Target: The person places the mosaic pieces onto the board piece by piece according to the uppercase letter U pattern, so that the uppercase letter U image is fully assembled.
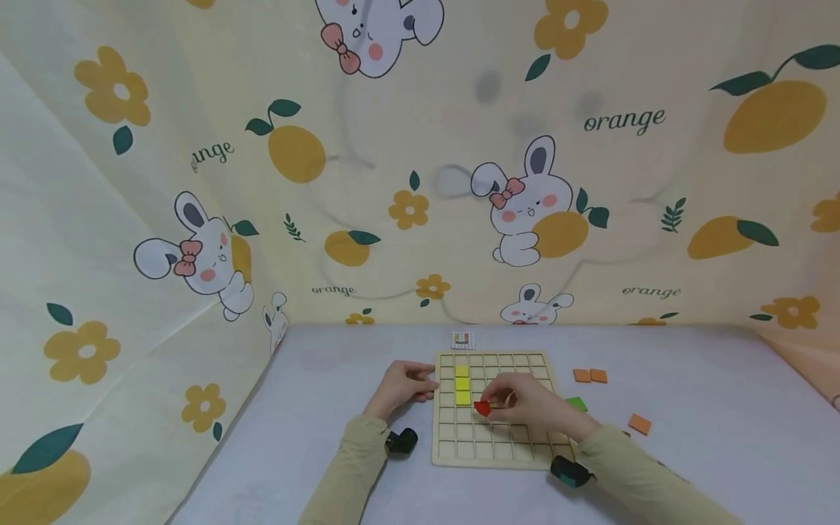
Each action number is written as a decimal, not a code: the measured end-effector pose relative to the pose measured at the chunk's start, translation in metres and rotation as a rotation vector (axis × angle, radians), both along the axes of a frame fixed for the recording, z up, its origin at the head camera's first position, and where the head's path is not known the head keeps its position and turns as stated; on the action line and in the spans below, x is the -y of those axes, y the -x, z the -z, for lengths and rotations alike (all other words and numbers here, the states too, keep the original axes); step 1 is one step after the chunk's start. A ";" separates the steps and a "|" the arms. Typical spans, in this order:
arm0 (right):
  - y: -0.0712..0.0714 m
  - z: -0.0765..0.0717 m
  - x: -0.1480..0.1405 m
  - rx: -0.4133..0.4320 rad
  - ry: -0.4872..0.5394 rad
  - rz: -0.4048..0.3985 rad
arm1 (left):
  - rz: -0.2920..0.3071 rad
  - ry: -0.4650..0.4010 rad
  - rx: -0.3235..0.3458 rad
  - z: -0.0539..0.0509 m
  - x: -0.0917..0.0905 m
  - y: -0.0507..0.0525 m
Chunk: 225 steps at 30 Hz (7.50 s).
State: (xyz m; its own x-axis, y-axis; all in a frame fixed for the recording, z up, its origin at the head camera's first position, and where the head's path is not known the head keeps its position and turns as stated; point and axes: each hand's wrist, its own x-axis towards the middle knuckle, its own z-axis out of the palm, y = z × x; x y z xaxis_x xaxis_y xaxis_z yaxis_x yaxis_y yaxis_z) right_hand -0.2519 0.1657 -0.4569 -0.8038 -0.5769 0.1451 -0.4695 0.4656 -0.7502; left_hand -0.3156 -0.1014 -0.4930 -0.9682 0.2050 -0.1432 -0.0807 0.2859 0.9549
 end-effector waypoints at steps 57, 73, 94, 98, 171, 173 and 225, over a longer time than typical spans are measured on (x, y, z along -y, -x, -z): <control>0.000 0.014 0.035 0.020 -0.025 0.107 | 0.009 0.003 0.006 0.000 -0.001 -0.001; 0.004 0.017 0.040 0.014 -0.057 0.150 | 0.005 -0.006 0.010 -0.001 -0.001 -0.001; -0.002 0.006 0.023 0.071 -0.019 0.054 | 0.009 -0.019 0.002 0.001 0.000 0.000; -0.008 -0.002 0.011 0.042 -0.011 0.033 | 0.011 -0.014 -0.003 0.001 0.000 -0.001; -0.030 -0.014 -0.104 -0.084 -0.081 0.104 | 0.005 0.006 0.011 0.000 0.000 0.000; -0.028 -0.016 -0.094 -0.107 -0.056 0.067 | 0.006 0.006 0.007 0.000 0.000 0.000; 0.001 0.010 0.011 0.122 -0.018 0.076 | 0.008 0.001 0.009 0.003 0.000 0.001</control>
State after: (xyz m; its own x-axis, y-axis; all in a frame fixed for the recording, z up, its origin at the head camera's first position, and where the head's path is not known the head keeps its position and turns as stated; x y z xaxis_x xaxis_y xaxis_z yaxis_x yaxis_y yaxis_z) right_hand -0.2534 0.1549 -0.4671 -0.8564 -0.5151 0.0340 -0.3382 0.5100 -0.7909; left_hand -0.3169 -0.1013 -0.4958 -0.9651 0.2130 -0.1524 -0.0871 0.2878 0.9537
